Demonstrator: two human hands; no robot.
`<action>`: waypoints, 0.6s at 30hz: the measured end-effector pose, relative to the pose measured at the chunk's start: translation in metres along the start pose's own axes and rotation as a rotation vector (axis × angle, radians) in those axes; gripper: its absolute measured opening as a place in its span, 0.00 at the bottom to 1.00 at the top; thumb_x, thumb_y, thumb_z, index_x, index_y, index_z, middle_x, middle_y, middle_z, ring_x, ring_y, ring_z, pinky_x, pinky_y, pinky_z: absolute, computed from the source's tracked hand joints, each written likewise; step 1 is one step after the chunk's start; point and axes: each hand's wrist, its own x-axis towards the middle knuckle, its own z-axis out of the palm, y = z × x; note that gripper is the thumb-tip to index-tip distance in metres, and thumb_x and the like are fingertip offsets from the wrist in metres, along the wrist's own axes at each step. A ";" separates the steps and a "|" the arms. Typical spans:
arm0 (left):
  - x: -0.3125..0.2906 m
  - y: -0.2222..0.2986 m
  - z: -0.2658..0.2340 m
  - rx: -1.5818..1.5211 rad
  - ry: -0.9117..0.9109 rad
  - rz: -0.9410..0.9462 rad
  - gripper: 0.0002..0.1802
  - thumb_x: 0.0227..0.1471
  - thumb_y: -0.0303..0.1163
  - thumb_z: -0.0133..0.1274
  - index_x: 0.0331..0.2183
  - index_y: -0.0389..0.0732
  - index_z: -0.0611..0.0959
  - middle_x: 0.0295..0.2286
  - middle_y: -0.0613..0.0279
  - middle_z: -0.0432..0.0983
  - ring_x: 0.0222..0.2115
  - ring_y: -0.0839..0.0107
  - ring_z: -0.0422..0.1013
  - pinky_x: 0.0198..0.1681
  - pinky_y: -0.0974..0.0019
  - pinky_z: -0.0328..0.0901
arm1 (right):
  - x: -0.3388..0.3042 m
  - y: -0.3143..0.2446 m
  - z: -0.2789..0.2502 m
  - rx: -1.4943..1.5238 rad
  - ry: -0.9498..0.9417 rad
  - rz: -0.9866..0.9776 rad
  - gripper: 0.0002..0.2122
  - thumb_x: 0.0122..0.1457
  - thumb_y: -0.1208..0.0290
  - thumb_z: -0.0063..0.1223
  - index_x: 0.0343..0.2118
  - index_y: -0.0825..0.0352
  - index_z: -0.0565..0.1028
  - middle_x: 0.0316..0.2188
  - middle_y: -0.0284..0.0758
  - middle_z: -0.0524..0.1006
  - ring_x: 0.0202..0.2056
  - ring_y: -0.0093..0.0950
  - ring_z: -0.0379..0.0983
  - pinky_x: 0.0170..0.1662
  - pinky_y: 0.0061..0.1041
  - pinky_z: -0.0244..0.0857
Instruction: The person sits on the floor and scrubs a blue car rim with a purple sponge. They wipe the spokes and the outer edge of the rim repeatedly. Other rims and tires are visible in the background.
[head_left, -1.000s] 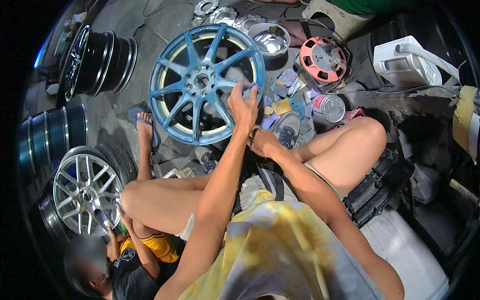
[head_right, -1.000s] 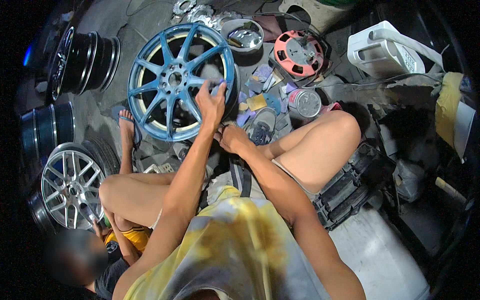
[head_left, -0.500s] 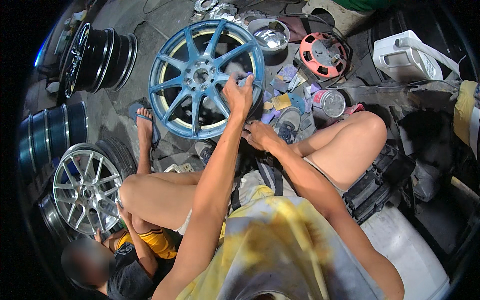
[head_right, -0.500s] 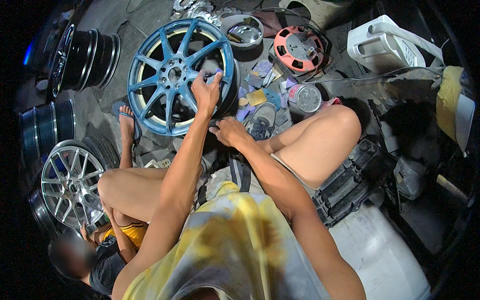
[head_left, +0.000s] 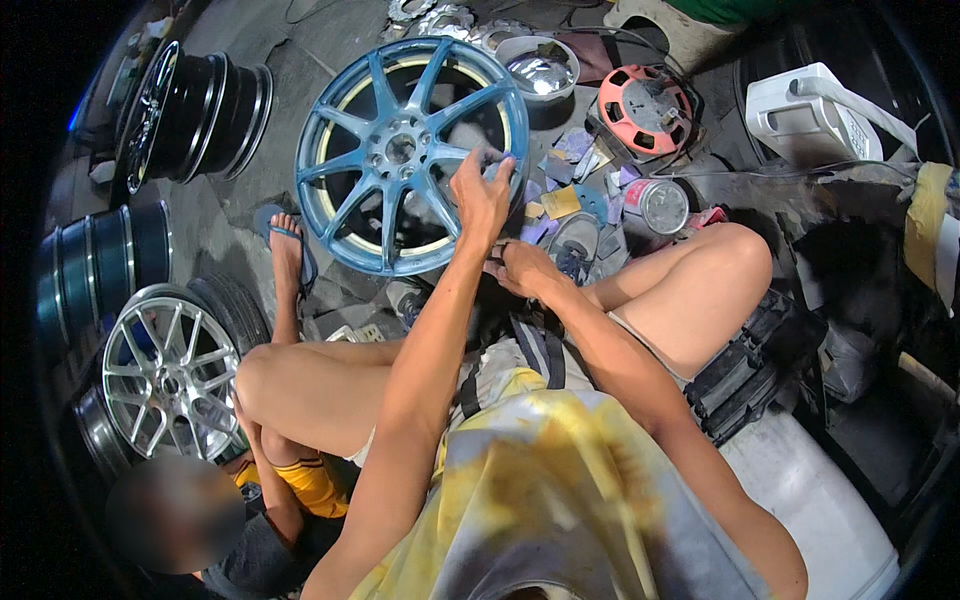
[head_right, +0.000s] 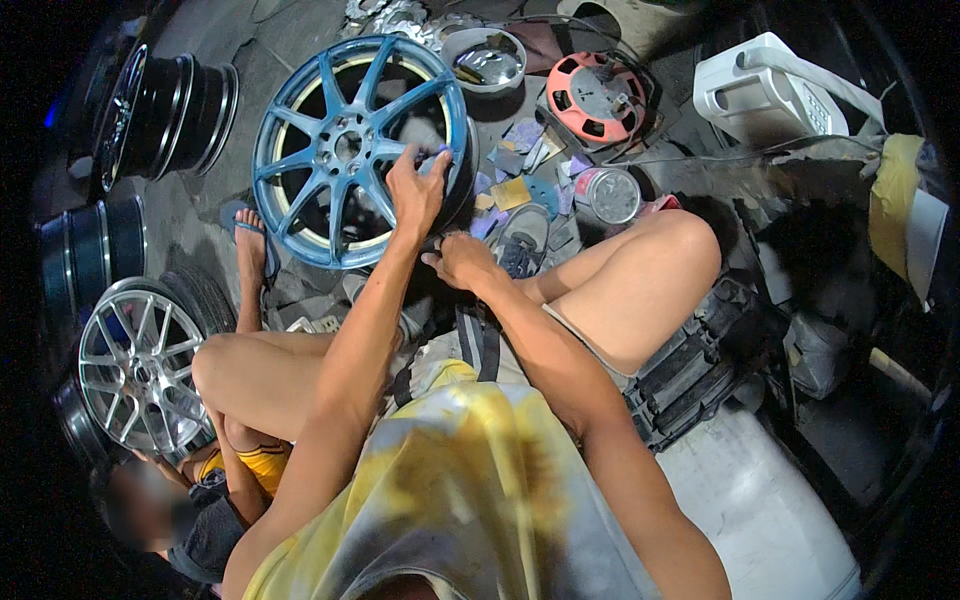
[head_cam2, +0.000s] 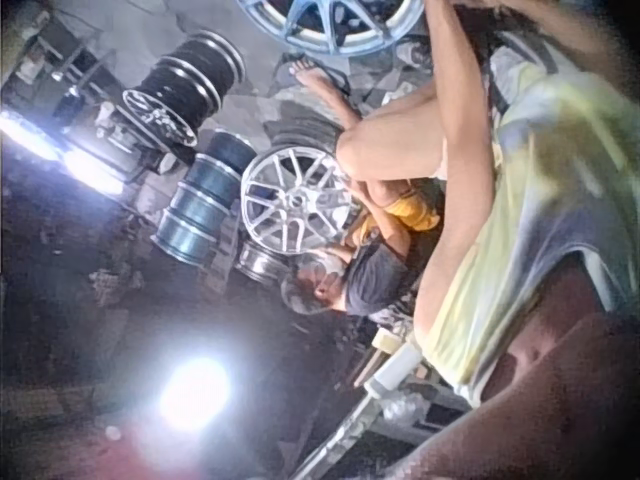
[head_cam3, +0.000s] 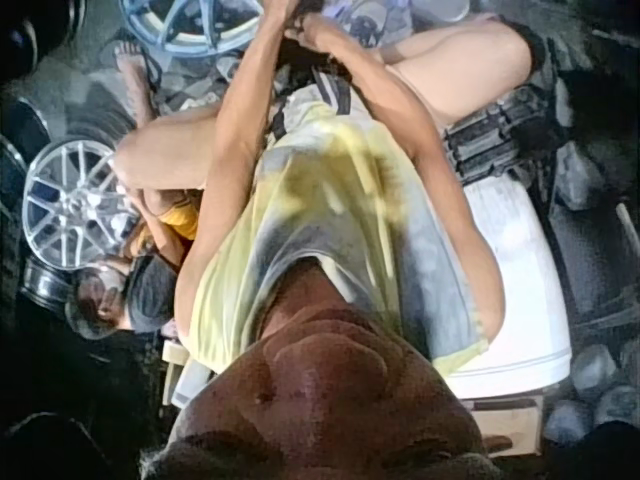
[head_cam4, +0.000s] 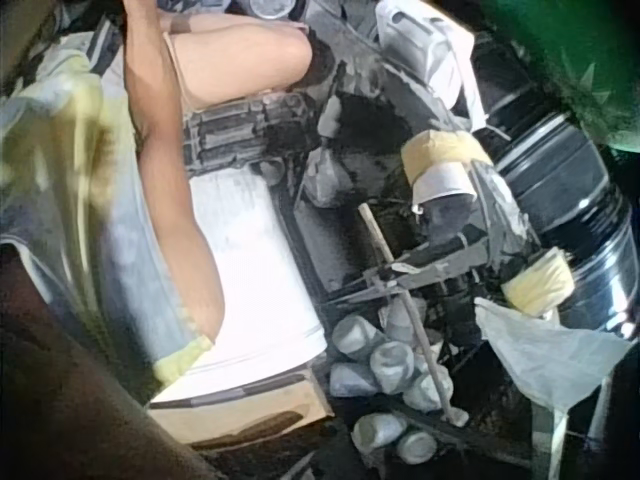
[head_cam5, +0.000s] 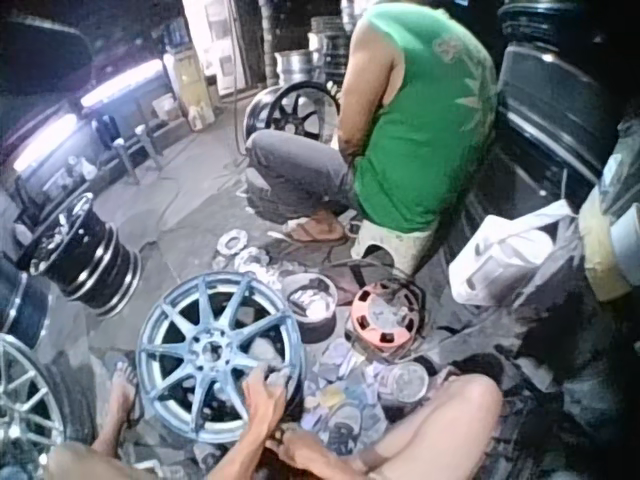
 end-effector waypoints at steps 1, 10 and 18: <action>0.005 0.002 0.002 0.000 -0.011 -0.014 0.10 0.47 0.30 0.63 0.31 0.34 0.83 0.28 0.45 0.80 0.32 0.50 0.77 0.39 0.56 0.68 | 0.000 -0.001 -0.002 0.004 -0.008 0.011 0.22 0.63 0.53 0.50 0.40 0.73 0.79 0.42 0.52 0.78 0.45 0.50 0.75 0.48 0.44 0.69; -0.001 -0.028 -0.034 -0.100 -0.214 -0.116 0.16 0.49 0.38 0.65 0.33 0.35 0.85 0.28 0.56 0.81 0.31 0.72 0.73 0.38 0.67 0.67 | 0.042 0.072 0.000 -0.205 0.321 0.471 0.16 0.56 0.60 0.58 0.42 0.68 0.79 0.44 0.45 0.77 0.47 0.45 0.76 0.48 0.41 0.72; -0.030 -0.017 -0.022 -0.049 -0.238 -0.044 0.14 0.50 0.35 0.64 0.33 0.33 0.84 0.26 0.52 0.81 0.28 0.69 0.75 0.35 0.64 0.67 | 0.050 0.081 0.038 -0.485 0.295 0.408 0.12 0.56 0.64 0.56 0.42 0.62 0.79 0.47 0.38 0.74 0.51 0.38 0.69 0.48 0.40 0.64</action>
